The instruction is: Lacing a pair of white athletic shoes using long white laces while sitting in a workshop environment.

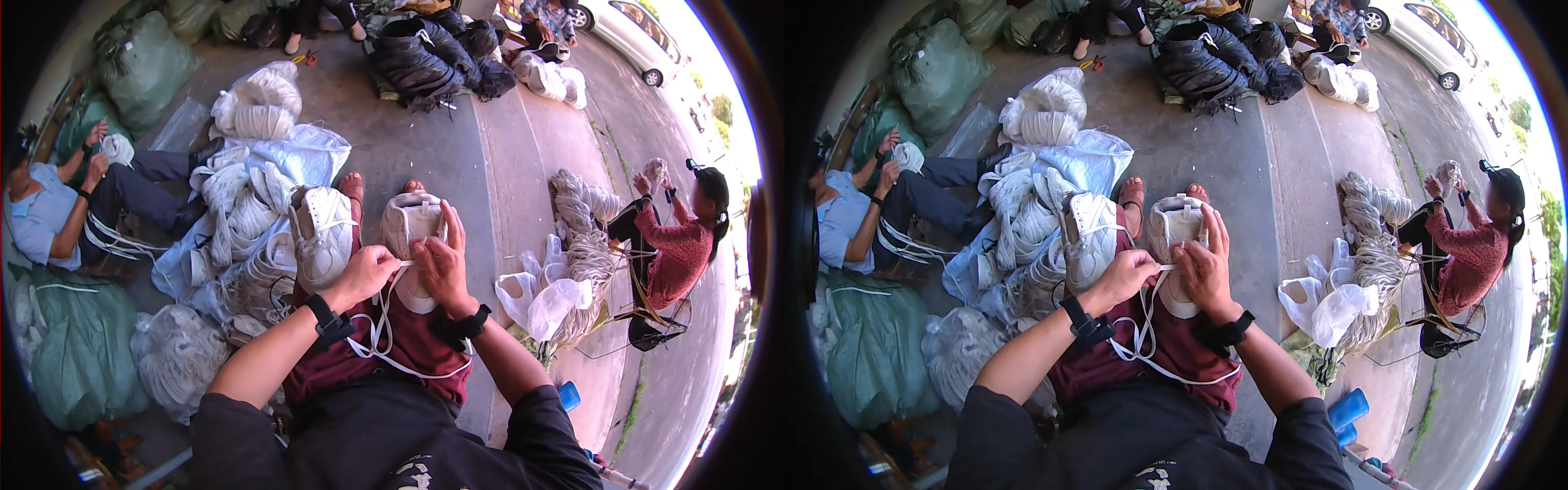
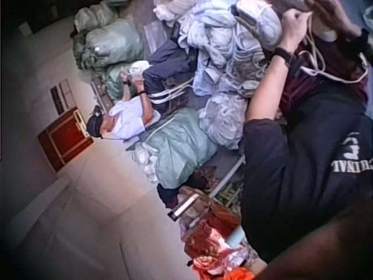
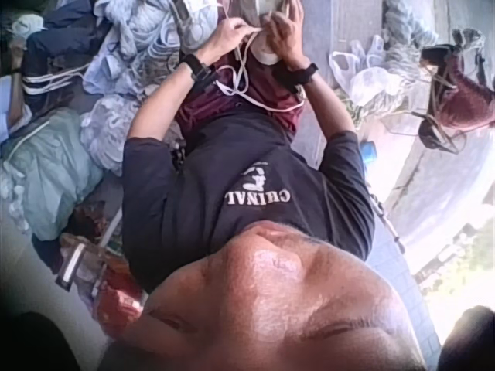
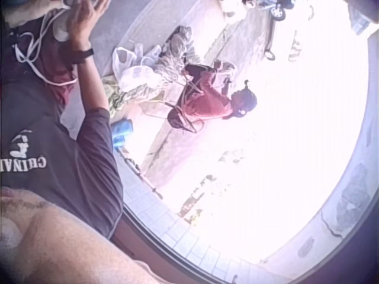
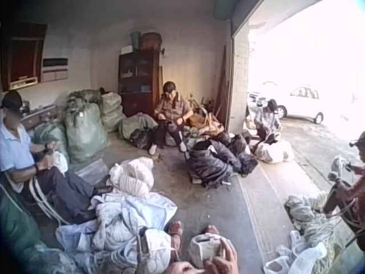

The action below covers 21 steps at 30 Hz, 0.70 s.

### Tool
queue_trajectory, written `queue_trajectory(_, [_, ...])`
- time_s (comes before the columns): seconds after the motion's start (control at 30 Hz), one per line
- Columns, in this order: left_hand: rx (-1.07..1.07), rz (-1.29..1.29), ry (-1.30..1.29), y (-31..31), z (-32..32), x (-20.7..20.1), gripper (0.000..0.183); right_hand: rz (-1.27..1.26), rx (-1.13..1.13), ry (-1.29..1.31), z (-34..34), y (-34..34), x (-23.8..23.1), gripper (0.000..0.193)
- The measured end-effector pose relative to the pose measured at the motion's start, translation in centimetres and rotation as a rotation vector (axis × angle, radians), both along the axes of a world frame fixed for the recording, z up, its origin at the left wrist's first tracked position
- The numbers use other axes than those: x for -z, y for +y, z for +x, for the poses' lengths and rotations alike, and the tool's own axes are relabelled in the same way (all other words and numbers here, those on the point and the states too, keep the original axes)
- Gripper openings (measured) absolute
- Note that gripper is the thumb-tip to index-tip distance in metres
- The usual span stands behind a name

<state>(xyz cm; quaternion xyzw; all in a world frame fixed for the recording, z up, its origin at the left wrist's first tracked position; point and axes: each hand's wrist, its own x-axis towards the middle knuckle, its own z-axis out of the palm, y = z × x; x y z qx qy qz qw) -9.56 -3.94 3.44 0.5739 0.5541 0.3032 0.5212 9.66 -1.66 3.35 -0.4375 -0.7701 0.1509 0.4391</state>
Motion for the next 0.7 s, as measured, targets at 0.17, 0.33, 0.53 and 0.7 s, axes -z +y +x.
queue_trajectory(0.17, [0.028, -0.306, -0.274, 0.4, -0.4, -0.3, 0.021, -0.022, 0.015, -0.004, -0.2, -0.1, -0.1, 0.011])
queue_trajectory(0.33, [0.161, -0.383, -0.325, 0.2, -0.4, -1.0, 0.022, -0.054, 0.02, 0.025, -0.1, -0.1, -0.1, 0.01])
queue_trajectory(0.53, [0.121, -0.416, -0.511, 0.2, -0.1, -1.0, 0.028, -0.124, 0.0, 0.041, 0.0, -0.1, -0.4, 0.009])
queue_trajectory(0.7, [0.13, -0.385, -0.496, 0.4, 0.0, -0.4, 0.032, -0.26, -0.04, 0.166, 0.6, 0.2, -1.3, 0.013])
